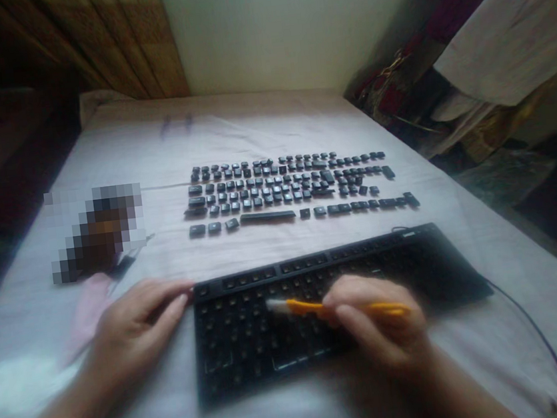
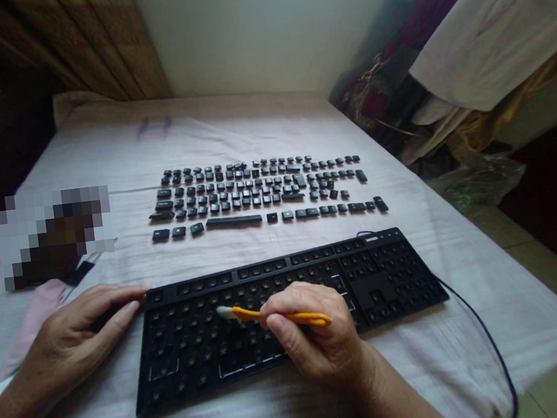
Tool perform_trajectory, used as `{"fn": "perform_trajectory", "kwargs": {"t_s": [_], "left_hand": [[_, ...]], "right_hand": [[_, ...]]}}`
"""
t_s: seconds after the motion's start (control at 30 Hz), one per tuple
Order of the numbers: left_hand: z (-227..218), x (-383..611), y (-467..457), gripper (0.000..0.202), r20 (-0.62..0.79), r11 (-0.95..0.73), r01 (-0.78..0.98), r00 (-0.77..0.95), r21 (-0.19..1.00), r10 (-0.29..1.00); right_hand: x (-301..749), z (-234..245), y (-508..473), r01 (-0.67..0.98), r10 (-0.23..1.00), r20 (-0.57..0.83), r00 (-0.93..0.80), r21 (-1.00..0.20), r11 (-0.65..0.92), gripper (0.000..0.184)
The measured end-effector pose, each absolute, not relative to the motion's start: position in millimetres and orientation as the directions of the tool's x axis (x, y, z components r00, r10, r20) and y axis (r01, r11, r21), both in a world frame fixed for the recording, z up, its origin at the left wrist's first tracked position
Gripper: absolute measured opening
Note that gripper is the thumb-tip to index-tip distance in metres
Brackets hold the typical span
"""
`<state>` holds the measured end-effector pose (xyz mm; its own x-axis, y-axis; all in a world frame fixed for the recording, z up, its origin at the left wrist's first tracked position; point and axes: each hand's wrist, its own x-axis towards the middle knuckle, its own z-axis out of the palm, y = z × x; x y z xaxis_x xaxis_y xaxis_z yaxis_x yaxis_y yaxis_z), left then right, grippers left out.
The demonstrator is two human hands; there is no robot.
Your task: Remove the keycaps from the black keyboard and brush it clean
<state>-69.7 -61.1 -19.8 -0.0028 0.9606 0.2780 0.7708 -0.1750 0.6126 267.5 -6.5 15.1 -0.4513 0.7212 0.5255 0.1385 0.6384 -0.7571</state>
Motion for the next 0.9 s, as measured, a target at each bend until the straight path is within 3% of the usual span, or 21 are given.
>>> {"fn": "perform_trajectory", "kwargs": {"t_s": [0.2,0.43,0.67,0.9], "left_hand": [[-23.8,-72.1,-63.0,0.019,0.296,-0.208,0.77,0.026,0.603,0.955],[-21.0,-70.3,-62.5,0.02,0.292,-0.196,0.777,0.016,0.599,0.956],[-20.2,-70.1,-63.0,0.02,0.298,-0.201,0.774,0.017,0.601,0.954],[-19.0,-69.4,-61.8,0.019,0.327,-0.22,0.784,0.023,0.581,0.945]], "right_hand": [[275.4,12.0,-9.8,0.126,0.8,0.498,-0.335,-0.817,0.562,0.022],[270.6,19.0,-5.1,0.235,0.725,0.507,-0.467,-0.719,0.654,0.017],[265.6,17.2,-5.9,0.132,0.712,0.515,-0.477,-0.759,0.637,0.02],[279.0,15.5,-5.1,0.146,0.836,0.461,-0.296,-0.843,0.517,0.019]]}}
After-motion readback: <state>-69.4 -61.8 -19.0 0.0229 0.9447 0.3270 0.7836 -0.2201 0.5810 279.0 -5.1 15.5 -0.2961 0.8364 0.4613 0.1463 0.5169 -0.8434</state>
